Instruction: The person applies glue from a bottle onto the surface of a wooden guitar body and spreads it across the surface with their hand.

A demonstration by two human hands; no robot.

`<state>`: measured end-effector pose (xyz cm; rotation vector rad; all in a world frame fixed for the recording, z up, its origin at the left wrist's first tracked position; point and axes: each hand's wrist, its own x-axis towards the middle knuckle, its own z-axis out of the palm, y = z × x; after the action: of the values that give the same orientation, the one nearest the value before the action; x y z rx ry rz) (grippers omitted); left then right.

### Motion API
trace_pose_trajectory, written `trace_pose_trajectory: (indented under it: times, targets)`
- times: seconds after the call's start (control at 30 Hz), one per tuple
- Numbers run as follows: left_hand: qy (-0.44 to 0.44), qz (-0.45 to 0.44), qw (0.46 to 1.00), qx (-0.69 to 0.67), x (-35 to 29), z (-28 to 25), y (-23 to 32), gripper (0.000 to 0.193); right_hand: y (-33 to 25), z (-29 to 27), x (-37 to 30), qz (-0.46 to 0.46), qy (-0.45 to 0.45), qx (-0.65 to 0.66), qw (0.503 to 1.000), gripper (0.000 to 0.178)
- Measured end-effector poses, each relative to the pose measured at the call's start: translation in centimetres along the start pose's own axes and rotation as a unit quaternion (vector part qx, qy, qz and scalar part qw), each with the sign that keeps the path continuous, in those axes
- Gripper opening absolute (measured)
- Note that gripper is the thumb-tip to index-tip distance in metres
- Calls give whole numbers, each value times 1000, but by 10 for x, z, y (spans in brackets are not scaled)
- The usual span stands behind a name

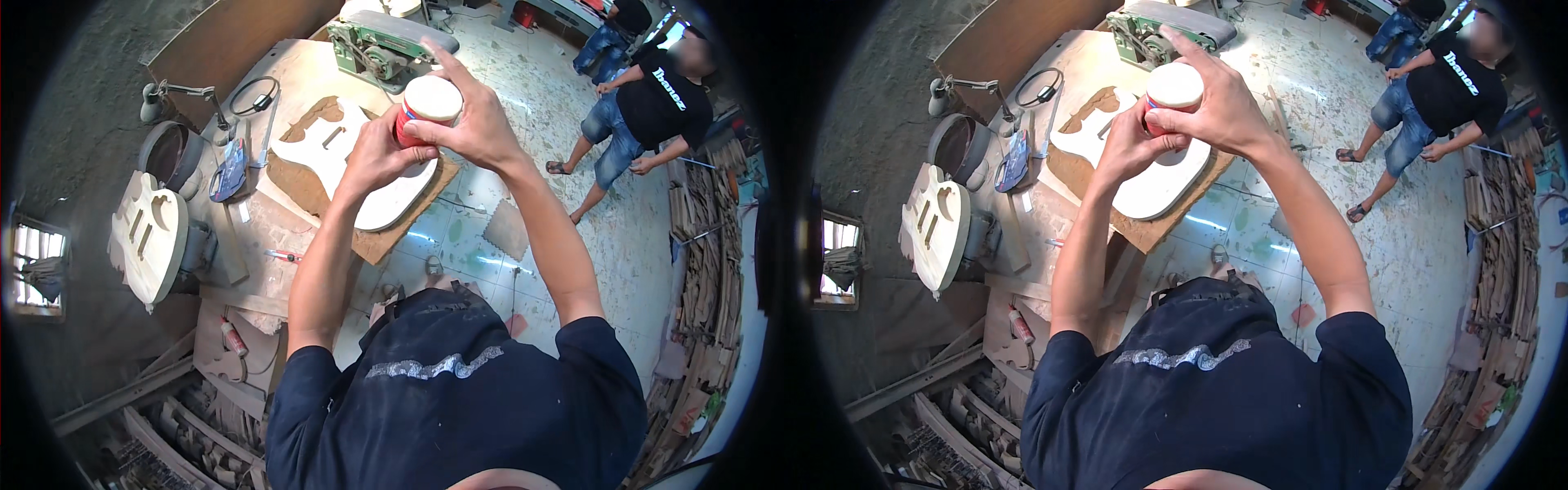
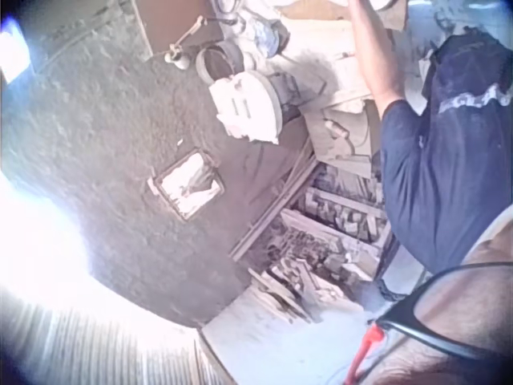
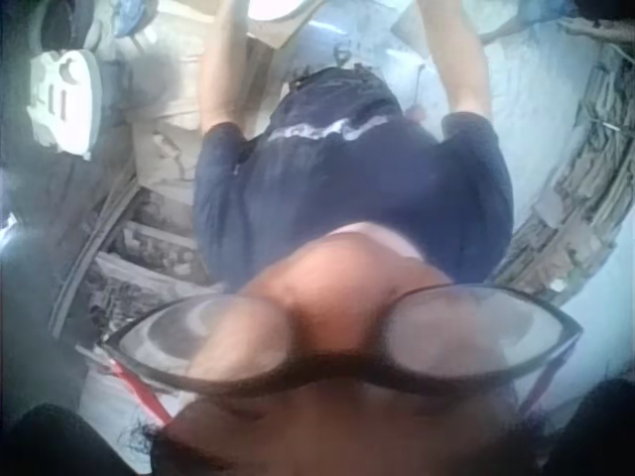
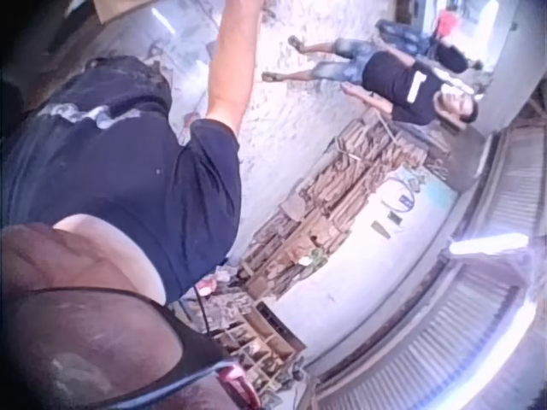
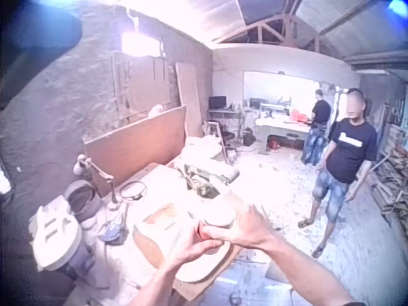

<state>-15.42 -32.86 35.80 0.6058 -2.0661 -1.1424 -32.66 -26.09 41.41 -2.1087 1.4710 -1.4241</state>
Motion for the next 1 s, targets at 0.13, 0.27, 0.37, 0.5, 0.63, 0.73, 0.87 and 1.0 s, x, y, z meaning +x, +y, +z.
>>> trace_pose_trajectory:
  times: [0.13,0.27,0.37,0.5,0.63,0.73,0.87,1.0]
  targets:
    - [50,-16,998,-38,-2,5,-8,60,3,28,1,39,66,217,973,107]
    - [14,-22,994,-107,-4,6,-27,62,5,38,6,19,99,149,984,91]
    - [10,27,990,-138,-2,4,-16,71,1,35,12,2,118,133,984,82]
    - [2,-5,991,-130,-4,-1,-23,70,-10,35,20,28,115,202,972,80]
    - [27,5,992,-126,-3,1,-40,64,-6,40,23,7,110,163,980,80]
    - [42,13,991,-123,-3,5,-35,56,3,41,22,-17,122,129,984,78]
    - [63,3,989,-132,-3,5,-37,49,8,44,24,-27,119,126,985,76]
    - [68,-15,989,-130,-2,5,-35,48,9,45,26,-20,116,135,984,76]
